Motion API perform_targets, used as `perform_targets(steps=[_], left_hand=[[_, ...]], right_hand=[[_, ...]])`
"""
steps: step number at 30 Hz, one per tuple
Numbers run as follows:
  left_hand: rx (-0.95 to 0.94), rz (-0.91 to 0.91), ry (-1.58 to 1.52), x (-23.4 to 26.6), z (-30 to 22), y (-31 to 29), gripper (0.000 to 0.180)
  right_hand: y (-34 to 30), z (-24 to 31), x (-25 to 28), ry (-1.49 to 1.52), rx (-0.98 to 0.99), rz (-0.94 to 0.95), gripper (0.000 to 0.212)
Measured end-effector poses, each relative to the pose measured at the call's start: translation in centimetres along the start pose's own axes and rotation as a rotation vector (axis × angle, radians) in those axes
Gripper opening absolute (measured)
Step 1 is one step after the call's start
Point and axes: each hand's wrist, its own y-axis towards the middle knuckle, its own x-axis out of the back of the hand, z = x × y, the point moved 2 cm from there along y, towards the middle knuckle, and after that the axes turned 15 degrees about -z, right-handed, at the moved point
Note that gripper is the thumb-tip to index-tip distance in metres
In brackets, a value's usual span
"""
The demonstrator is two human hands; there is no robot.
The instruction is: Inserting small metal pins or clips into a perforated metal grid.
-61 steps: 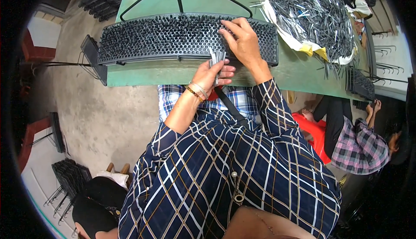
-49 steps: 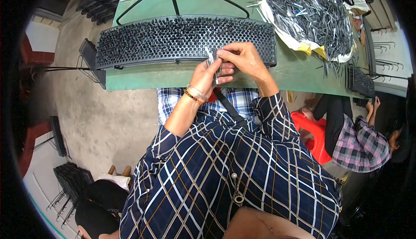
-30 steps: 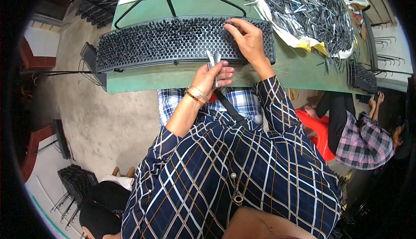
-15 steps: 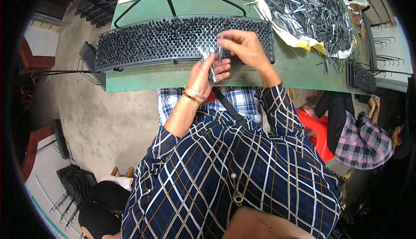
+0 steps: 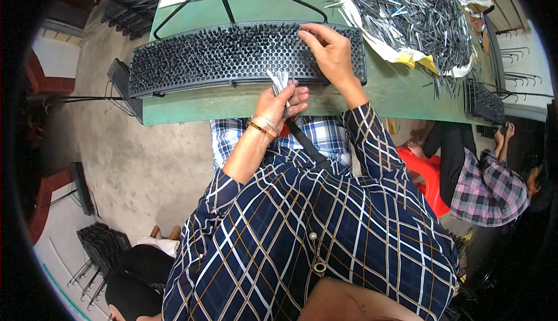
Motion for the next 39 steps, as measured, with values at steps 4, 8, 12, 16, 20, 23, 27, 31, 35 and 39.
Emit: perform_targets(steps=[4,8,12,16,20,23,27,31,35,39], left_hand=[[0.020,0.018,-0.012,-0.2,0.3,0.1,0.025],[0.007,0.024,-0.004,0.3,0.1,0.2,0.025],[-0.003,0.018,0.005,0.2,-0.1,0.1,0.025],[0.032,0.028,0.000,-0.2,-0.1,0.2,0.025],[0.015,0.028,0.006,0.1,-0.1,0.2,0.025],[0.021,0.032,-0.006,-0.2,0.0,0.2,0.025],[0.022,0.034,-0.014,0.0,-0.2,0.1,0.025],[0.012,0.041,0.006,0.0,-0.1,0.2,0.025],[0.023,0.030,0.004,0.1,-0.1,0.1,0.025],[-0.014,0.047,-0.017,-0.6,-0.4,-0.2,0.027]], right_hand=[[-0.2,-0.9,-0.6,-0.064,0.153,-0.049,0.016],[-0.3,-1.0,-0.9,-0.073,0.226,-0.065,0.016],[-0.6,-0.9,-1.1,-0.069,0.129,-0.013,0.013],[-0.7,-1.0,-0.8,-0.150,0.370,-0.021,0.012],[-0.7,-0.9,-1.1,-0.244,0.462,0.013,0.013],[-0.8,-1.0,-0.8,-0.252,0.459,0.055,0.014],[-1.0,-0.8,-0.8,-0.264,0.434,0.150,0.016],[-0.9,-0.8,-0.5,-0.295,0.431,0.123,0.017],[-1.0,-0.4,-1.0,-0.321,0.448,0.139,0.017],[-0.5,0.0,0.4,-0.226,0.266,0.084,0.019]])
